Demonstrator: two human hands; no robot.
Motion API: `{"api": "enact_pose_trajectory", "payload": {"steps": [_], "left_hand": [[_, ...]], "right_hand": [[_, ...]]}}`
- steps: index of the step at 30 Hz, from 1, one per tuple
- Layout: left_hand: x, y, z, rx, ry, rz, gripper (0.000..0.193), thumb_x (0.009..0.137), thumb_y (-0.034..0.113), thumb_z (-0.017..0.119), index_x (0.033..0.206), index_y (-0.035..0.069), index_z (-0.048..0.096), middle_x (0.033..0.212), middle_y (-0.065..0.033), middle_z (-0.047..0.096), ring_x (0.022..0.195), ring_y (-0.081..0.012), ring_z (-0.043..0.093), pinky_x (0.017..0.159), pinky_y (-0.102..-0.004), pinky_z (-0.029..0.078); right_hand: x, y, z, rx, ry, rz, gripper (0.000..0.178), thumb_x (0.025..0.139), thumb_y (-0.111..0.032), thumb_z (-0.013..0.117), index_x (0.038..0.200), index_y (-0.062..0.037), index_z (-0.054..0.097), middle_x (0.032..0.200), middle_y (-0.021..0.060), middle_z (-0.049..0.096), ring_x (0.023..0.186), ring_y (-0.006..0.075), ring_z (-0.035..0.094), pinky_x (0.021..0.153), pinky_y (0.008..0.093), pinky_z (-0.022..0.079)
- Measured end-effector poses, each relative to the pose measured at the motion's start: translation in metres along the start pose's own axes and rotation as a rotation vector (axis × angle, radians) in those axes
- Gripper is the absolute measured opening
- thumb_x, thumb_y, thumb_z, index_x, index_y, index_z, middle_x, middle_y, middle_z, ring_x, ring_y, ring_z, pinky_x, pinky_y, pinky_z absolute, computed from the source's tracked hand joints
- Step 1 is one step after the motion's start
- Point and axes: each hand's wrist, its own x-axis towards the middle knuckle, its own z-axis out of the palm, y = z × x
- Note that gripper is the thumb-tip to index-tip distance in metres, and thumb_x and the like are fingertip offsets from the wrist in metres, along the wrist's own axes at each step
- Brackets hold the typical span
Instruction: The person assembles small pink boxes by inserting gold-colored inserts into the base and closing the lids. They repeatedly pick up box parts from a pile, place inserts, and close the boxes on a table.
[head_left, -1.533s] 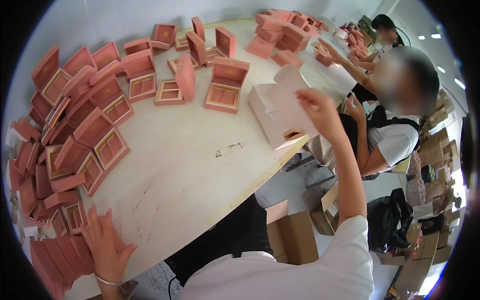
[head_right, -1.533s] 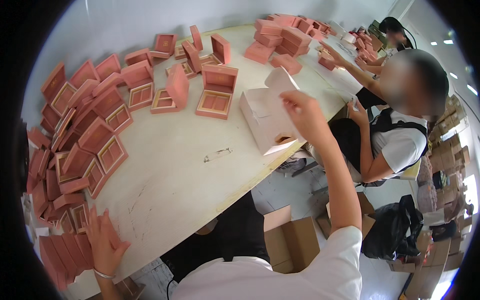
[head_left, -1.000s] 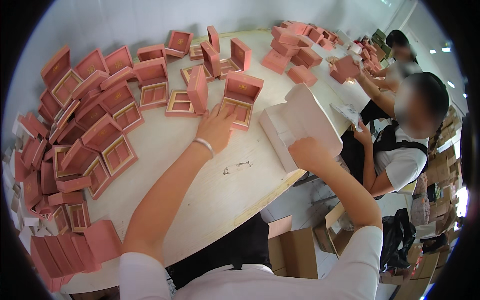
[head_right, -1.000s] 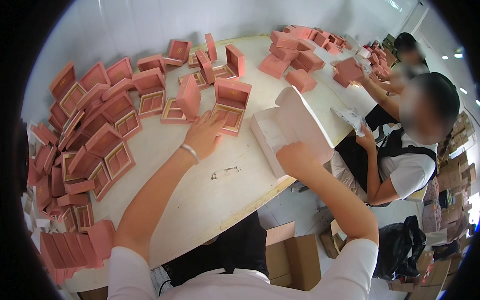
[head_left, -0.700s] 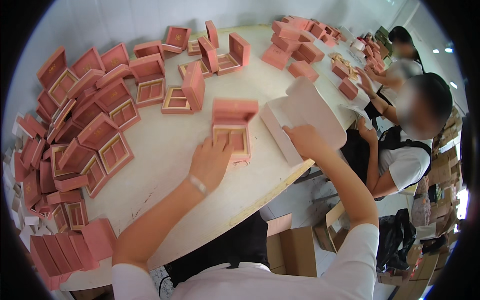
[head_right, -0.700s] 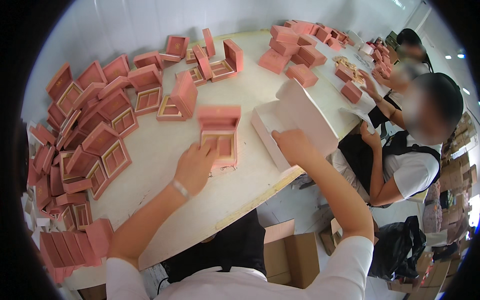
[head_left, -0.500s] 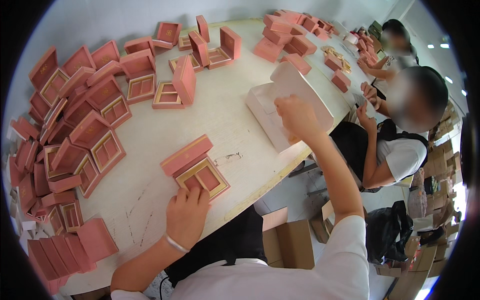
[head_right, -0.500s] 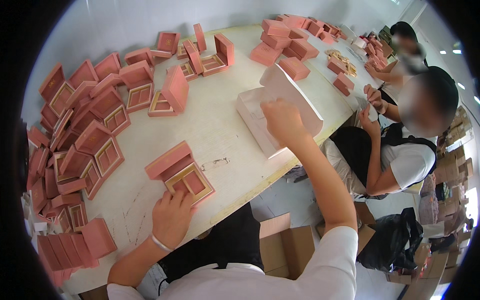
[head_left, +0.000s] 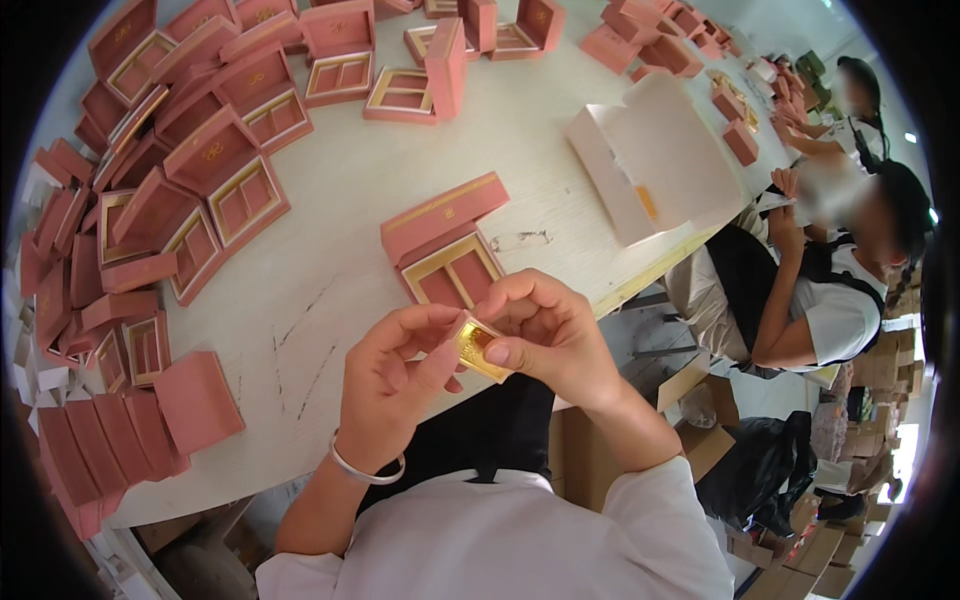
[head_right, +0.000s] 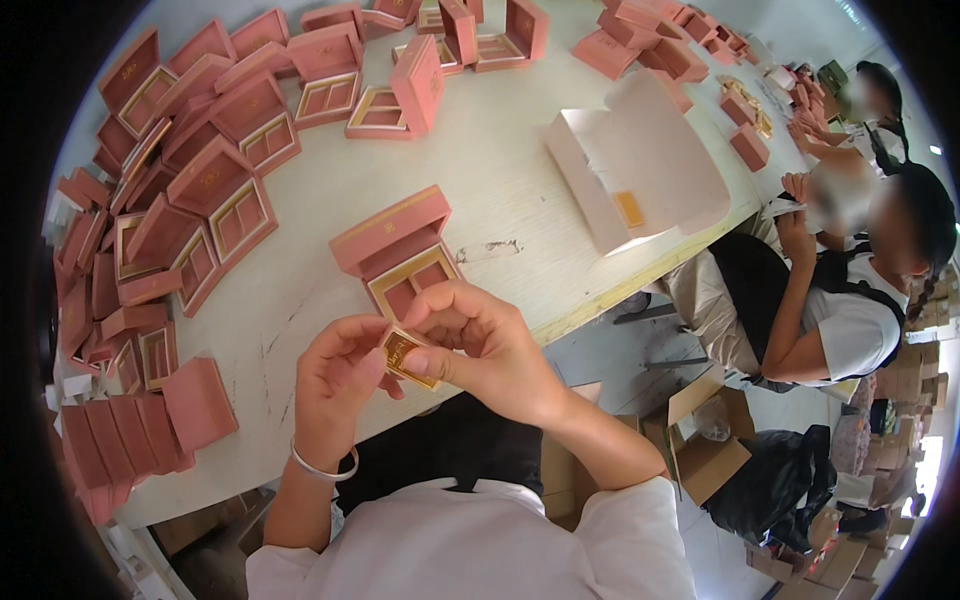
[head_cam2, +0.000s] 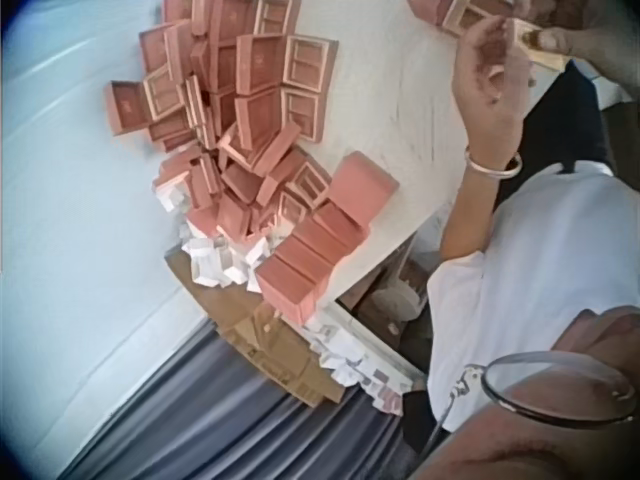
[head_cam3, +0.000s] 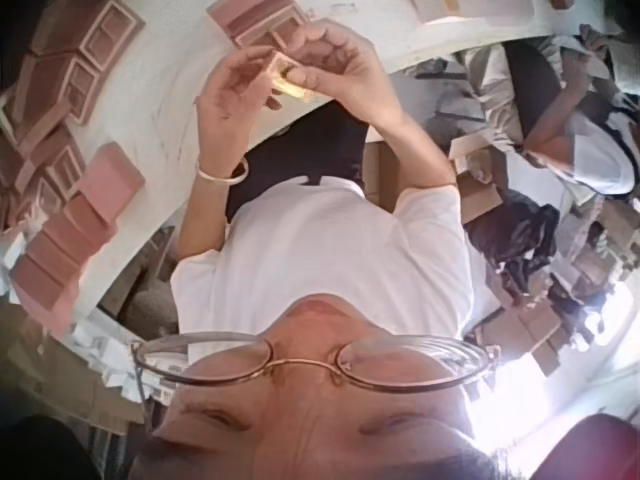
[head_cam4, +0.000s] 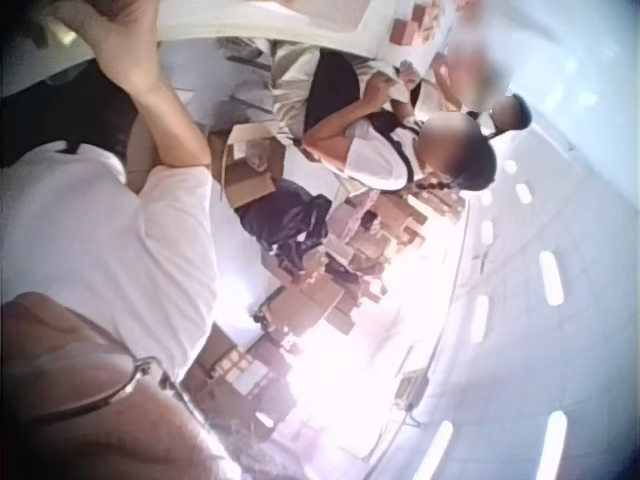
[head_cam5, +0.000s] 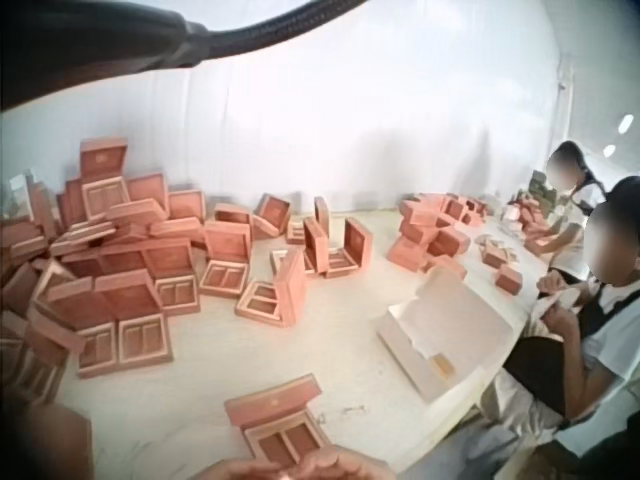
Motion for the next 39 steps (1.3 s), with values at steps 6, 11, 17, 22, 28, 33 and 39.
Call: {"api": "enact_pose_trajectory", "payload": {"steps": [6, 11, 17, 22, 28, 33, 39], "left_hand": [[0.0, 0.001, -0.005, 0.008, 0.095, 0.021, 0.023, 0.088, 0.005, 0.056, 0.107, -0.006, 0.058, 0.096, -0.0098, 0.064, 0.079, -0.0126, 0.062, 0.066, -0.0254, 0.053], [0.003, 0.001, -0.007, 0.039, 0.178, 0.011, 0.023, 0.087, 0.006, 0.057, 0.106, -0.006, 0.059, 0.094, -0.0108, 0.065, 0.076, -0.014, 0.064, 0.064, -0.0259, 0.055], [0.006, -0.007, -0.008, 0.08, 0.181, -0.078, 0.021, 0.086, 0.009, 0.059, 0.103, -0.004, 0.06, 0.089, -0.008, 0.065, 0.075, -0.0124, 0.063, 0.061, -0.0238, 0.054], [0.026, 0.001, -0.051, 0.531, 0.369, -0.002, 0.031, 0.084, 0.012, 0.063, 0.112, 0.0, 0.056, 0.097, -0.0068, 0.061, 0.069, -0.0076, 0.055, 0.056, -0.0201, 0.047], [0.065, 0.007, -0.06, 0.512, 0.153, -0.129, 0.066, 0.076, 0.02, 0.07, 0.132, 0.007, 0.038, 0.122, -0.0131, 0.047, 0.065, -0.0077, 0.051, 0.057, -0.0229, 0.047], [0.074, -0.011, -0.064, 0.655, -0.089, -0.036, 0.057, 0.079, 0.011, 0.065, 0.13, 0.009, 0.041, 0.117, -0.0051, 0.052, 0.062, -0.0052, 0.048, 0.054, -0.0199, 0.042], [0.076, -0.022, -0.062, 0.718, 0.032, 0.033, 0.045, 0.077, 0.01, 0.064, 0.119, 0.007, 0.049, 0.095, -0.0072, 0.062, 0.058, -0.0133, 0.054, 0.059, -0.0267, 0.046]], "right_hand": [[-0.006, 0.0, 0.005, -0.178, -0.131, -0.115, 0.056, 0.073, -0.004, 0.073, 0.122, 0.0022, 0.047, 0.117, 0.0117, 0.053, 0.106, 0.0208, 0.054, 0.089, 0.0347, 0.043], [-0.003, -0.004, 0.004, -0.888, -0.054, -0.448, 0.064, 0.067, -0.001, 0.073, 0.126, -0.0022, 0.047, 0.12, 0.0163, 0.051, 0.102, 0.0291, 0.056, 0.088, 0.0366, 0.046], [-0.007, 0.032, 0.002, -1.237, 0.051, -0.774, 0.044, 0.067, -0.001, 0.073, 0.108, 0.0028, 0.059, 0.113, 0.0207, 0.053, 0.088, 0.031, 0.06, 0.074, 0.0342, 0.051], [0.008, 0.046, -0.015, -1.21, 0.135, -0.599, 0.037, 0.07, -0.003, 0.071, 0.104, 0.0034, 0.059, 0.108, 0.0206, 0.054, 0.081, 0.0304, 0.057, 0.068, 0.0346, 0.049], [0.022, 0.051, -0.007, -1.291, 0.088, -0.547, 0.037, 0.069, -0.009, 0.073, 0.1, 0.0059, 0.059, 0.108, 0.0186, 0.052, 0.081, 0.0289, 0.056, 0.069, 0.0355, 0.049], [0.029, 0.046, -0.01, -1.413, -0.002, -0.557, 0.035, 0.068, -0.005, 0.071, 0.1, 0.0054, 0.058, 0.111, 0.0179, 0.049, 0.083, 0.0285, 0.054, 0.07, 0.0363, 0.048], [0.028, 0.033, 0.002, -1.392, -0.016, -0.386, 0.035, 0.07, 0.001, 0.065, 0.103, 0.0041, 0.056, 0.109, 0.0178, 0.049, 0.086, 0.0305, 0.053, 0.071, 0.0373, 0.047]]}}
